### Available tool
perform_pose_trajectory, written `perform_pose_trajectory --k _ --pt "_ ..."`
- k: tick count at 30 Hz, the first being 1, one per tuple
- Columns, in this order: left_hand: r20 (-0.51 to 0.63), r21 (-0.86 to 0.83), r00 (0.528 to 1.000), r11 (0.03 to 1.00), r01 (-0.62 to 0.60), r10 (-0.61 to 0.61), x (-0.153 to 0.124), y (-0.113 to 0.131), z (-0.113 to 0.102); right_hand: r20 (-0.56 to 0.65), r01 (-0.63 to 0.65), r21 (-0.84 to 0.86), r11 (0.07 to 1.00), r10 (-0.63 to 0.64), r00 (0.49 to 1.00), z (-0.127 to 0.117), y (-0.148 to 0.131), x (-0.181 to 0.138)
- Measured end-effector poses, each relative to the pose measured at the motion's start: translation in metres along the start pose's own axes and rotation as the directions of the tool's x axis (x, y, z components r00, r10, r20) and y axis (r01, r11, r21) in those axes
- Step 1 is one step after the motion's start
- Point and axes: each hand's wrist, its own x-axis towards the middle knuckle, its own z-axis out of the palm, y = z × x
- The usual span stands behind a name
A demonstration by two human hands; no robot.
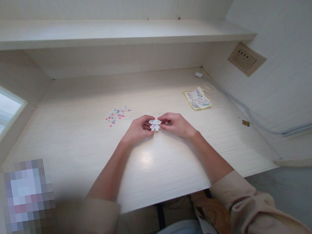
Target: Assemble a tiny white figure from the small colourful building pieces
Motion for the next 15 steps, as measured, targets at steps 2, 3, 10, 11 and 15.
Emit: perform_pose_trajectory --k 2,3,10,11,15 --pt "0.002 0.016 1.0 1.0 0.015 -0.015 0.0002 0.0001 -0.0004 0.032 0.041 -0.098 0.994 -0.039 0.999 -0.0028 -0.0009 0.0009" --pt "0.007 0.021 1.0 0.999 0.024 -0.024 0.0004 0.0001 -0.0007 0.054 0.063 -0.156 0.986 -0.056 0.997 -0.004 -0.0013 0.0014" --pt "0.041 0.02 0.998 0.999 0.05 -0.05 0.0011 0.0018 -0.0016 0.183 0.151 -0.401 0.904 -0.082 0.98 -0.0053 -0.0038 0.0053" --pt "0.04 0.017 0.998 0.999 0.052 -0.052 0.0011 0.002 -0.0014 0.184 0.152 -0.407 0.901 -0.082 0.979 -0.0048 -0.0038 0.0054" --pt "0.025 0.007 0.998 0.999 0.053 -0.053 0.0007 0.0032 -0.0007 0.165 0.14 -0.399 0.906 -0.079 0.983 -0.0036 -0.0025 0.0051"
